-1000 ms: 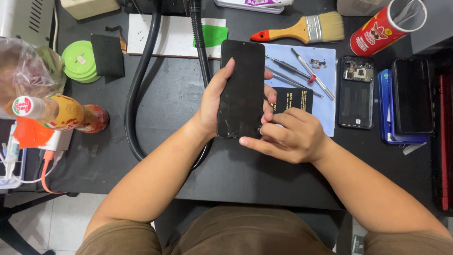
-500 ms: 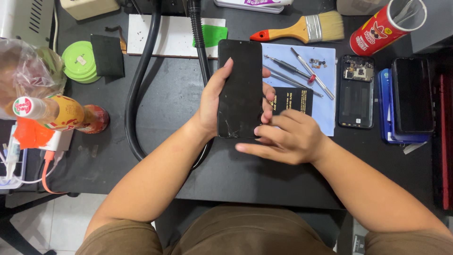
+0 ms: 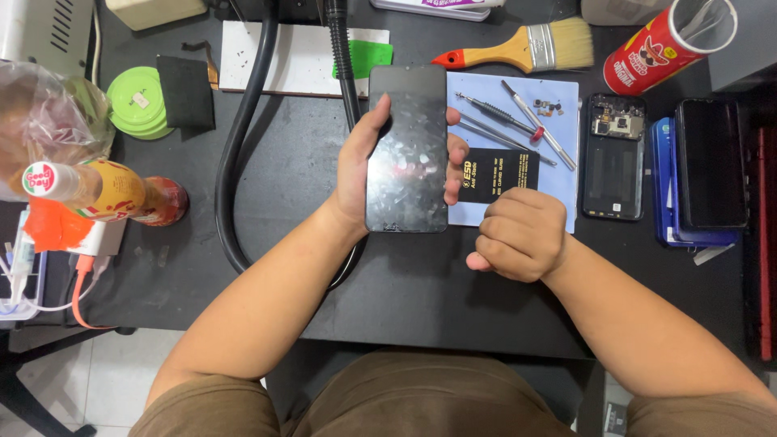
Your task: The person disassembles a smartphone, removes the battery and internal components, then reassembles the device using a screwdriver and tweezers. They place the reassembled phone into a black protective case.
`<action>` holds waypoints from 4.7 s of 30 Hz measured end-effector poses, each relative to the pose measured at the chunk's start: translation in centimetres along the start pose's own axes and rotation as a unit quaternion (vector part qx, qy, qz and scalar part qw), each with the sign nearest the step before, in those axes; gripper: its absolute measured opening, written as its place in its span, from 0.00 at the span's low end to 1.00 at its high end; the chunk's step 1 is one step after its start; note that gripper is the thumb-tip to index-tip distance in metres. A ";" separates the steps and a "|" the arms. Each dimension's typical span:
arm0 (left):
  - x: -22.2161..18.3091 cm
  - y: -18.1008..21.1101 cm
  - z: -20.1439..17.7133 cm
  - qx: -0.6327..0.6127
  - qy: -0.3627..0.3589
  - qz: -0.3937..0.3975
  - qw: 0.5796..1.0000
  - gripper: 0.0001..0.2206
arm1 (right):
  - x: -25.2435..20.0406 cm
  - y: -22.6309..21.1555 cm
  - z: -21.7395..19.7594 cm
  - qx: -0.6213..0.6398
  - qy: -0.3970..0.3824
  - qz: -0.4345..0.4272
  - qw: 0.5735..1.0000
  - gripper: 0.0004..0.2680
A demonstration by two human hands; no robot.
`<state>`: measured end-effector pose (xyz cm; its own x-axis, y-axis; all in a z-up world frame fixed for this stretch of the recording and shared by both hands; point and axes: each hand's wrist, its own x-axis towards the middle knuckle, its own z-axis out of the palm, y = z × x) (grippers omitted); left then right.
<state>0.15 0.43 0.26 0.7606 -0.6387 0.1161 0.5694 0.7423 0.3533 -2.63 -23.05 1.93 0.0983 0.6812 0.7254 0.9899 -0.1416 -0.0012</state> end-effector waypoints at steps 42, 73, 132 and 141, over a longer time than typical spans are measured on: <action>-0.1 0.0 0.0 0.022 -0.009 0.044 0.999 0.29 | -2.4 0.9 1.6 0.190 0.249 0.521 0.794 0.08; 0.8 -0.6 -1.8 0.136 0.133 0.089 0.978 0.25 | -2.8 1.2 1.4 0.263 0.145 0.495 0.815 0.14; 1.2 0.4 0.9 0.370 0.259 0.040 0.891 0.34 | -5.0 6.2 -5.4 0.278 0.294 0.568 0.717 0.21; 1.7 1.3 5.1 0.859 0.049 -0.011 0.509 0.40 | -6.1 6.5 -3.3 0.224 0.275 0.569 0.742 0.17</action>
<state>0.66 -0.71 5.62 0.8199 -0.5672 0.0784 -0.4720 -0.5920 0.6533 2.91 -30.55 -0.22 0.9616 -0.1109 0.2509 0.2451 -0.0636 -0.9674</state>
